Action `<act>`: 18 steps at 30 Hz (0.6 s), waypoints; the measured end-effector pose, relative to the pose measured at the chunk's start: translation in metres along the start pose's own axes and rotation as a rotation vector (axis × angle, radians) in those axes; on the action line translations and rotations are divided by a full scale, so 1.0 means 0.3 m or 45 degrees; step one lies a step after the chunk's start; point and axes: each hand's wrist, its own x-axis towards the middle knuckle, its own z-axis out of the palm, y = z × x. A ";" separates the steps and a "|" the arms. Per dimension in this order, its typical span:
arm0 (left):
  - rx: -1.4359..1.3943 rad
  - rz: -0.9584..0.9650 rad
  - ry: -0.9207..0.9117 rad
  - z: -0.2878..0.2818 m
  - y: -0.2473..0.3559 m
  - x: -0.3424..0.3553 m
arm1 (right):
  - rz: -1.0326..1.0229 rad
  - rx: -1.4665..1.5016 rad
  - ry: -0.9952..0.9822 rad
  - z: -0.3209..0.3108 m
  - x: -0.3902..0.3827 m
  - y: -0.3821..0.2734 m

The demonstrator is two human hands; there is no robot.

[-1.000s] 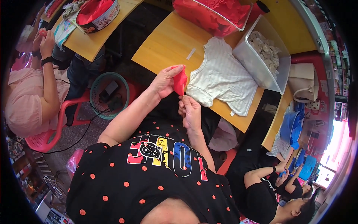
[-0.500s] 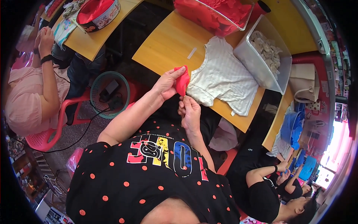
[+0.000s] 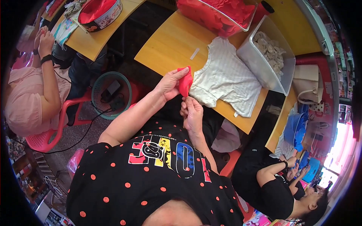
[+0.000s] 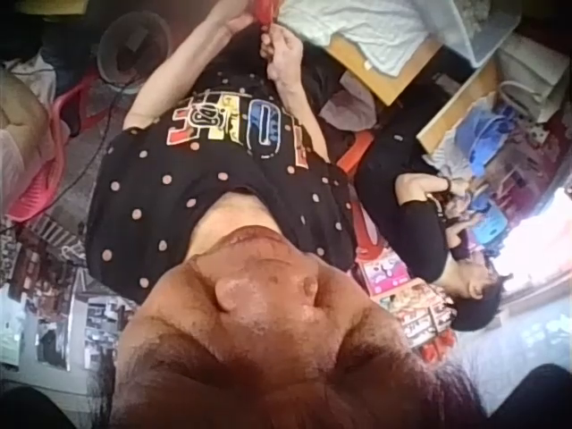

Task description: Stuffing a small red fabric accessory with white padding using a stick.

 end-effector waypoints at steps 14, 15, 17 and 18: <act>0.246 0.051 -0.112 0.047 0.106 -0.002 | 0.011 0.002 0.011 -0.001 0.032 -0.038; 0.248 0.050 -0.112 0.040 0.108 0.008 | 0.010 0.004 0.012 -0.002 0.033 -0.037; 0.437 0.120 -0.019 0.022 0.109 0.026 | -0.024 -0.081 0.031 0.002 0.032 -0.038; 0.437 0.120 -0.018 0.016 0.106 0.032 | -0.023 -0.080 0.032 0.000 0.033 -0.035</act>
